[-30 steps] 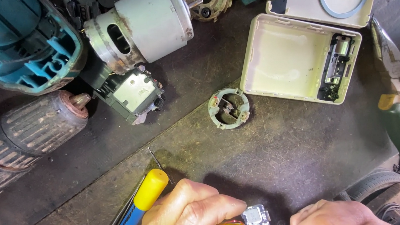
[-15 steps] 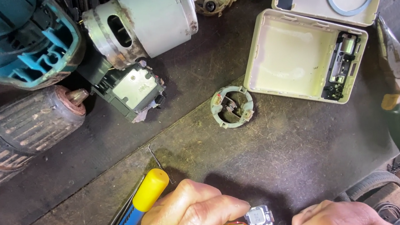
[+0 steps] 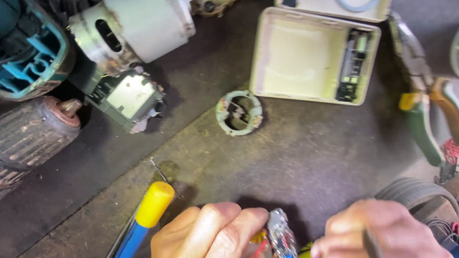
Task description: Desoldering electronic components from a circuit board using a soldering iron and a manual desoldering pump.
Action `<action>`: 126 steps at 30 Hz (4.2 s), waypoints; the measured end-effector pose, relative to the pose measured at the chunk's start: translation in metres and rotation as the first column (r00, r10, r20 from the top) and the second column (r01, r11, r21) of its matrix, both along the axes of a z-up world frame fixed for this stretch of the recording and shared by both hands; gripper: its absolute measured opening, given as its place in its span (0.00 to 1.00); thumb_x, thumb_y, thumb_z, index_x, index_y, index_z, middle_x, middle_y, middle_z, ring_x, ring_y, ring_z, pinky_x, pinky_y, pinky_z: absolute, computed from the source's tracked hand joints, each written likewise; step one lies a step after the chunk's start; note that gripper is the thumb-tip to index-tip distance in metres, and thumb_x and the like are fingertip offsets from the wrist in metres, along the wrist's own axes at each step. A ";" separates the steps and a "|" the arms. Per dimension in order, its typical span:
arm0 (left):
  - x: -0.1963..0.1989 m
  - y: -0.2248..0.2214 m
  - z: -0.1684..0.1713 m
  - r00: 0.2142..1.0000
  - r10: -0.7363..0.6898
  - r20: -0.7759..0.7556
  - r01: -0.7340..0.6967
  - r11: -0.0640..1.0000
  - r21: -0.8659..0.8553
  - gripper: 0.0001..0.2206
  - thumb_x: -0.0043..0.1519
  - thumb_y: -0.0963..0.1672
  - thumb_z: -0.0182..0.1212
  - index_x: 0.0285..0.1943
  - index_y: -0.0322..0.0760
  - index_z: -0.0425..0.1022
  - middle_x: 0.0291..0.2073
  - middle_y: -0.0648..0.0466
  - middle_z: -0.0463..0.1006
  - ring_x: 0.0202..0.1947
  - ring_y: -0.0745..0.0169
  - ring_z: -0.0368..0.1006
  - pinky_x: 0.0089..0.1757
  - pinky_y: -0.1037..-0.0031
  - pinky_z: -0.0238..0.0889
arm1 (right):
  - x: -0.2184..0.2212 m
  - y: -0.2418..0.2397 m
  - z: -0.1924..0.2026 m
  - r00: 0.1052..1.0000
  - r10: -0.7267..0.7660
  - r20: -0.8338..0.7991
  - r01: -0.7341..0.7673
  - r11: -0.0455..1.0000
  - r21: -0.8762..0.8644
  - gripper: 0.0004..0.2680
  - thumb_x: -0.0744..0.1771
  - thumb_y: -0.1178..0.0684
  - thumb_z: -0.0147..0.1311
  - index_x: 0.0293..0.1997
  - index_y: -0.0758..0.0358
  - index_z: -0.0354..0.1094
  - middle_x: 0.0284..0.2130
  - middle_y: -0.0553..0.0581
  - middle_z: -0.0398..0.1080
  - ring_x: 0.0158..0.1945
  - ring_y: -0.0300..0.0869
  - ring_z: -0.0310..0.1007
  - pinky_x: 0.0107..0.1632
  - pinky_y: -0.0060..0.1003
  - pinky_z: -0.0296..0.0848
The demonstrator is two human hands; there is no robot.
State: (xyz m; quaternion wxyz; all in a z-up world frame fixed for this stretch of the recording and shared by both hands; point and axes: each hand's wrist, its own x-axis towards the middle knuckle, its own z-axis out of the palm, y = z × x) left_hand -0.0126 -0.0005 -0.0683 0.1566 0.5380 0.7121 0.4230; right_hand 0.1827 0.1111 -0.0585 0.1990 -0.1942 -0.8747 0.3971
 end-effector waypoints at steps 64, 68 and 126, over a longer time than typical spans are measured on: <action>0.383 0.185 0.089 0.663 -0.312 0.681 0.208 0.950 0.233 0.05 0.65 0.37 0.59 0.46 0.27 0.75 0.42 0.44 0.75 0.47 0.55 0.74 0.42 0.74 0.74 | 0.334 0.114 0.014 0.656 -0.552 -0.515 0.211 0.789 -0.578 0.12 0.64 0.59 0.61 0.51 0.71 0.73 0.43 0.68 0.77 0.43 0.46 0.79 0.43 0.36 0.78; 0.392 0.202 0.087 0.697 -0.338 0.633 0.205 0.939 0.276 0.05 0.64 0.38 0.60 0.46 0.28 0.75 0.41 0.45 0.78 0.47 0.52 0.77 0.57 0.63 0.70 | 0.337 0.128 0.015 0.597 -0.583 -0.552 0.263 0.792 -0.551 0.11 0.63 0.63 0.61 0.49 0.73 0.73 0.41 0.70 0.77 0.41 0.48 0.79 0.44 0.37 0.79; 0.340 -0.005 -0.139 0.933 0.135 0.334 0.053 0.865 -0.499 0.11 0.61 0.45 0.65 0.49 0.37 0.82 0.43 0.52 0.82 0.33 0.65 0.79 0.38 0.76 0.73 | 0.286 0.091 -0.188 0.791 -0.603 -0.106 0.567 0.787 -0.244 0.04 0.67 0.53 0.63 0.37 0.60 0.76 0.29 0.55 0.73 0.32 0.43 0.74 0.38 0.36 0.68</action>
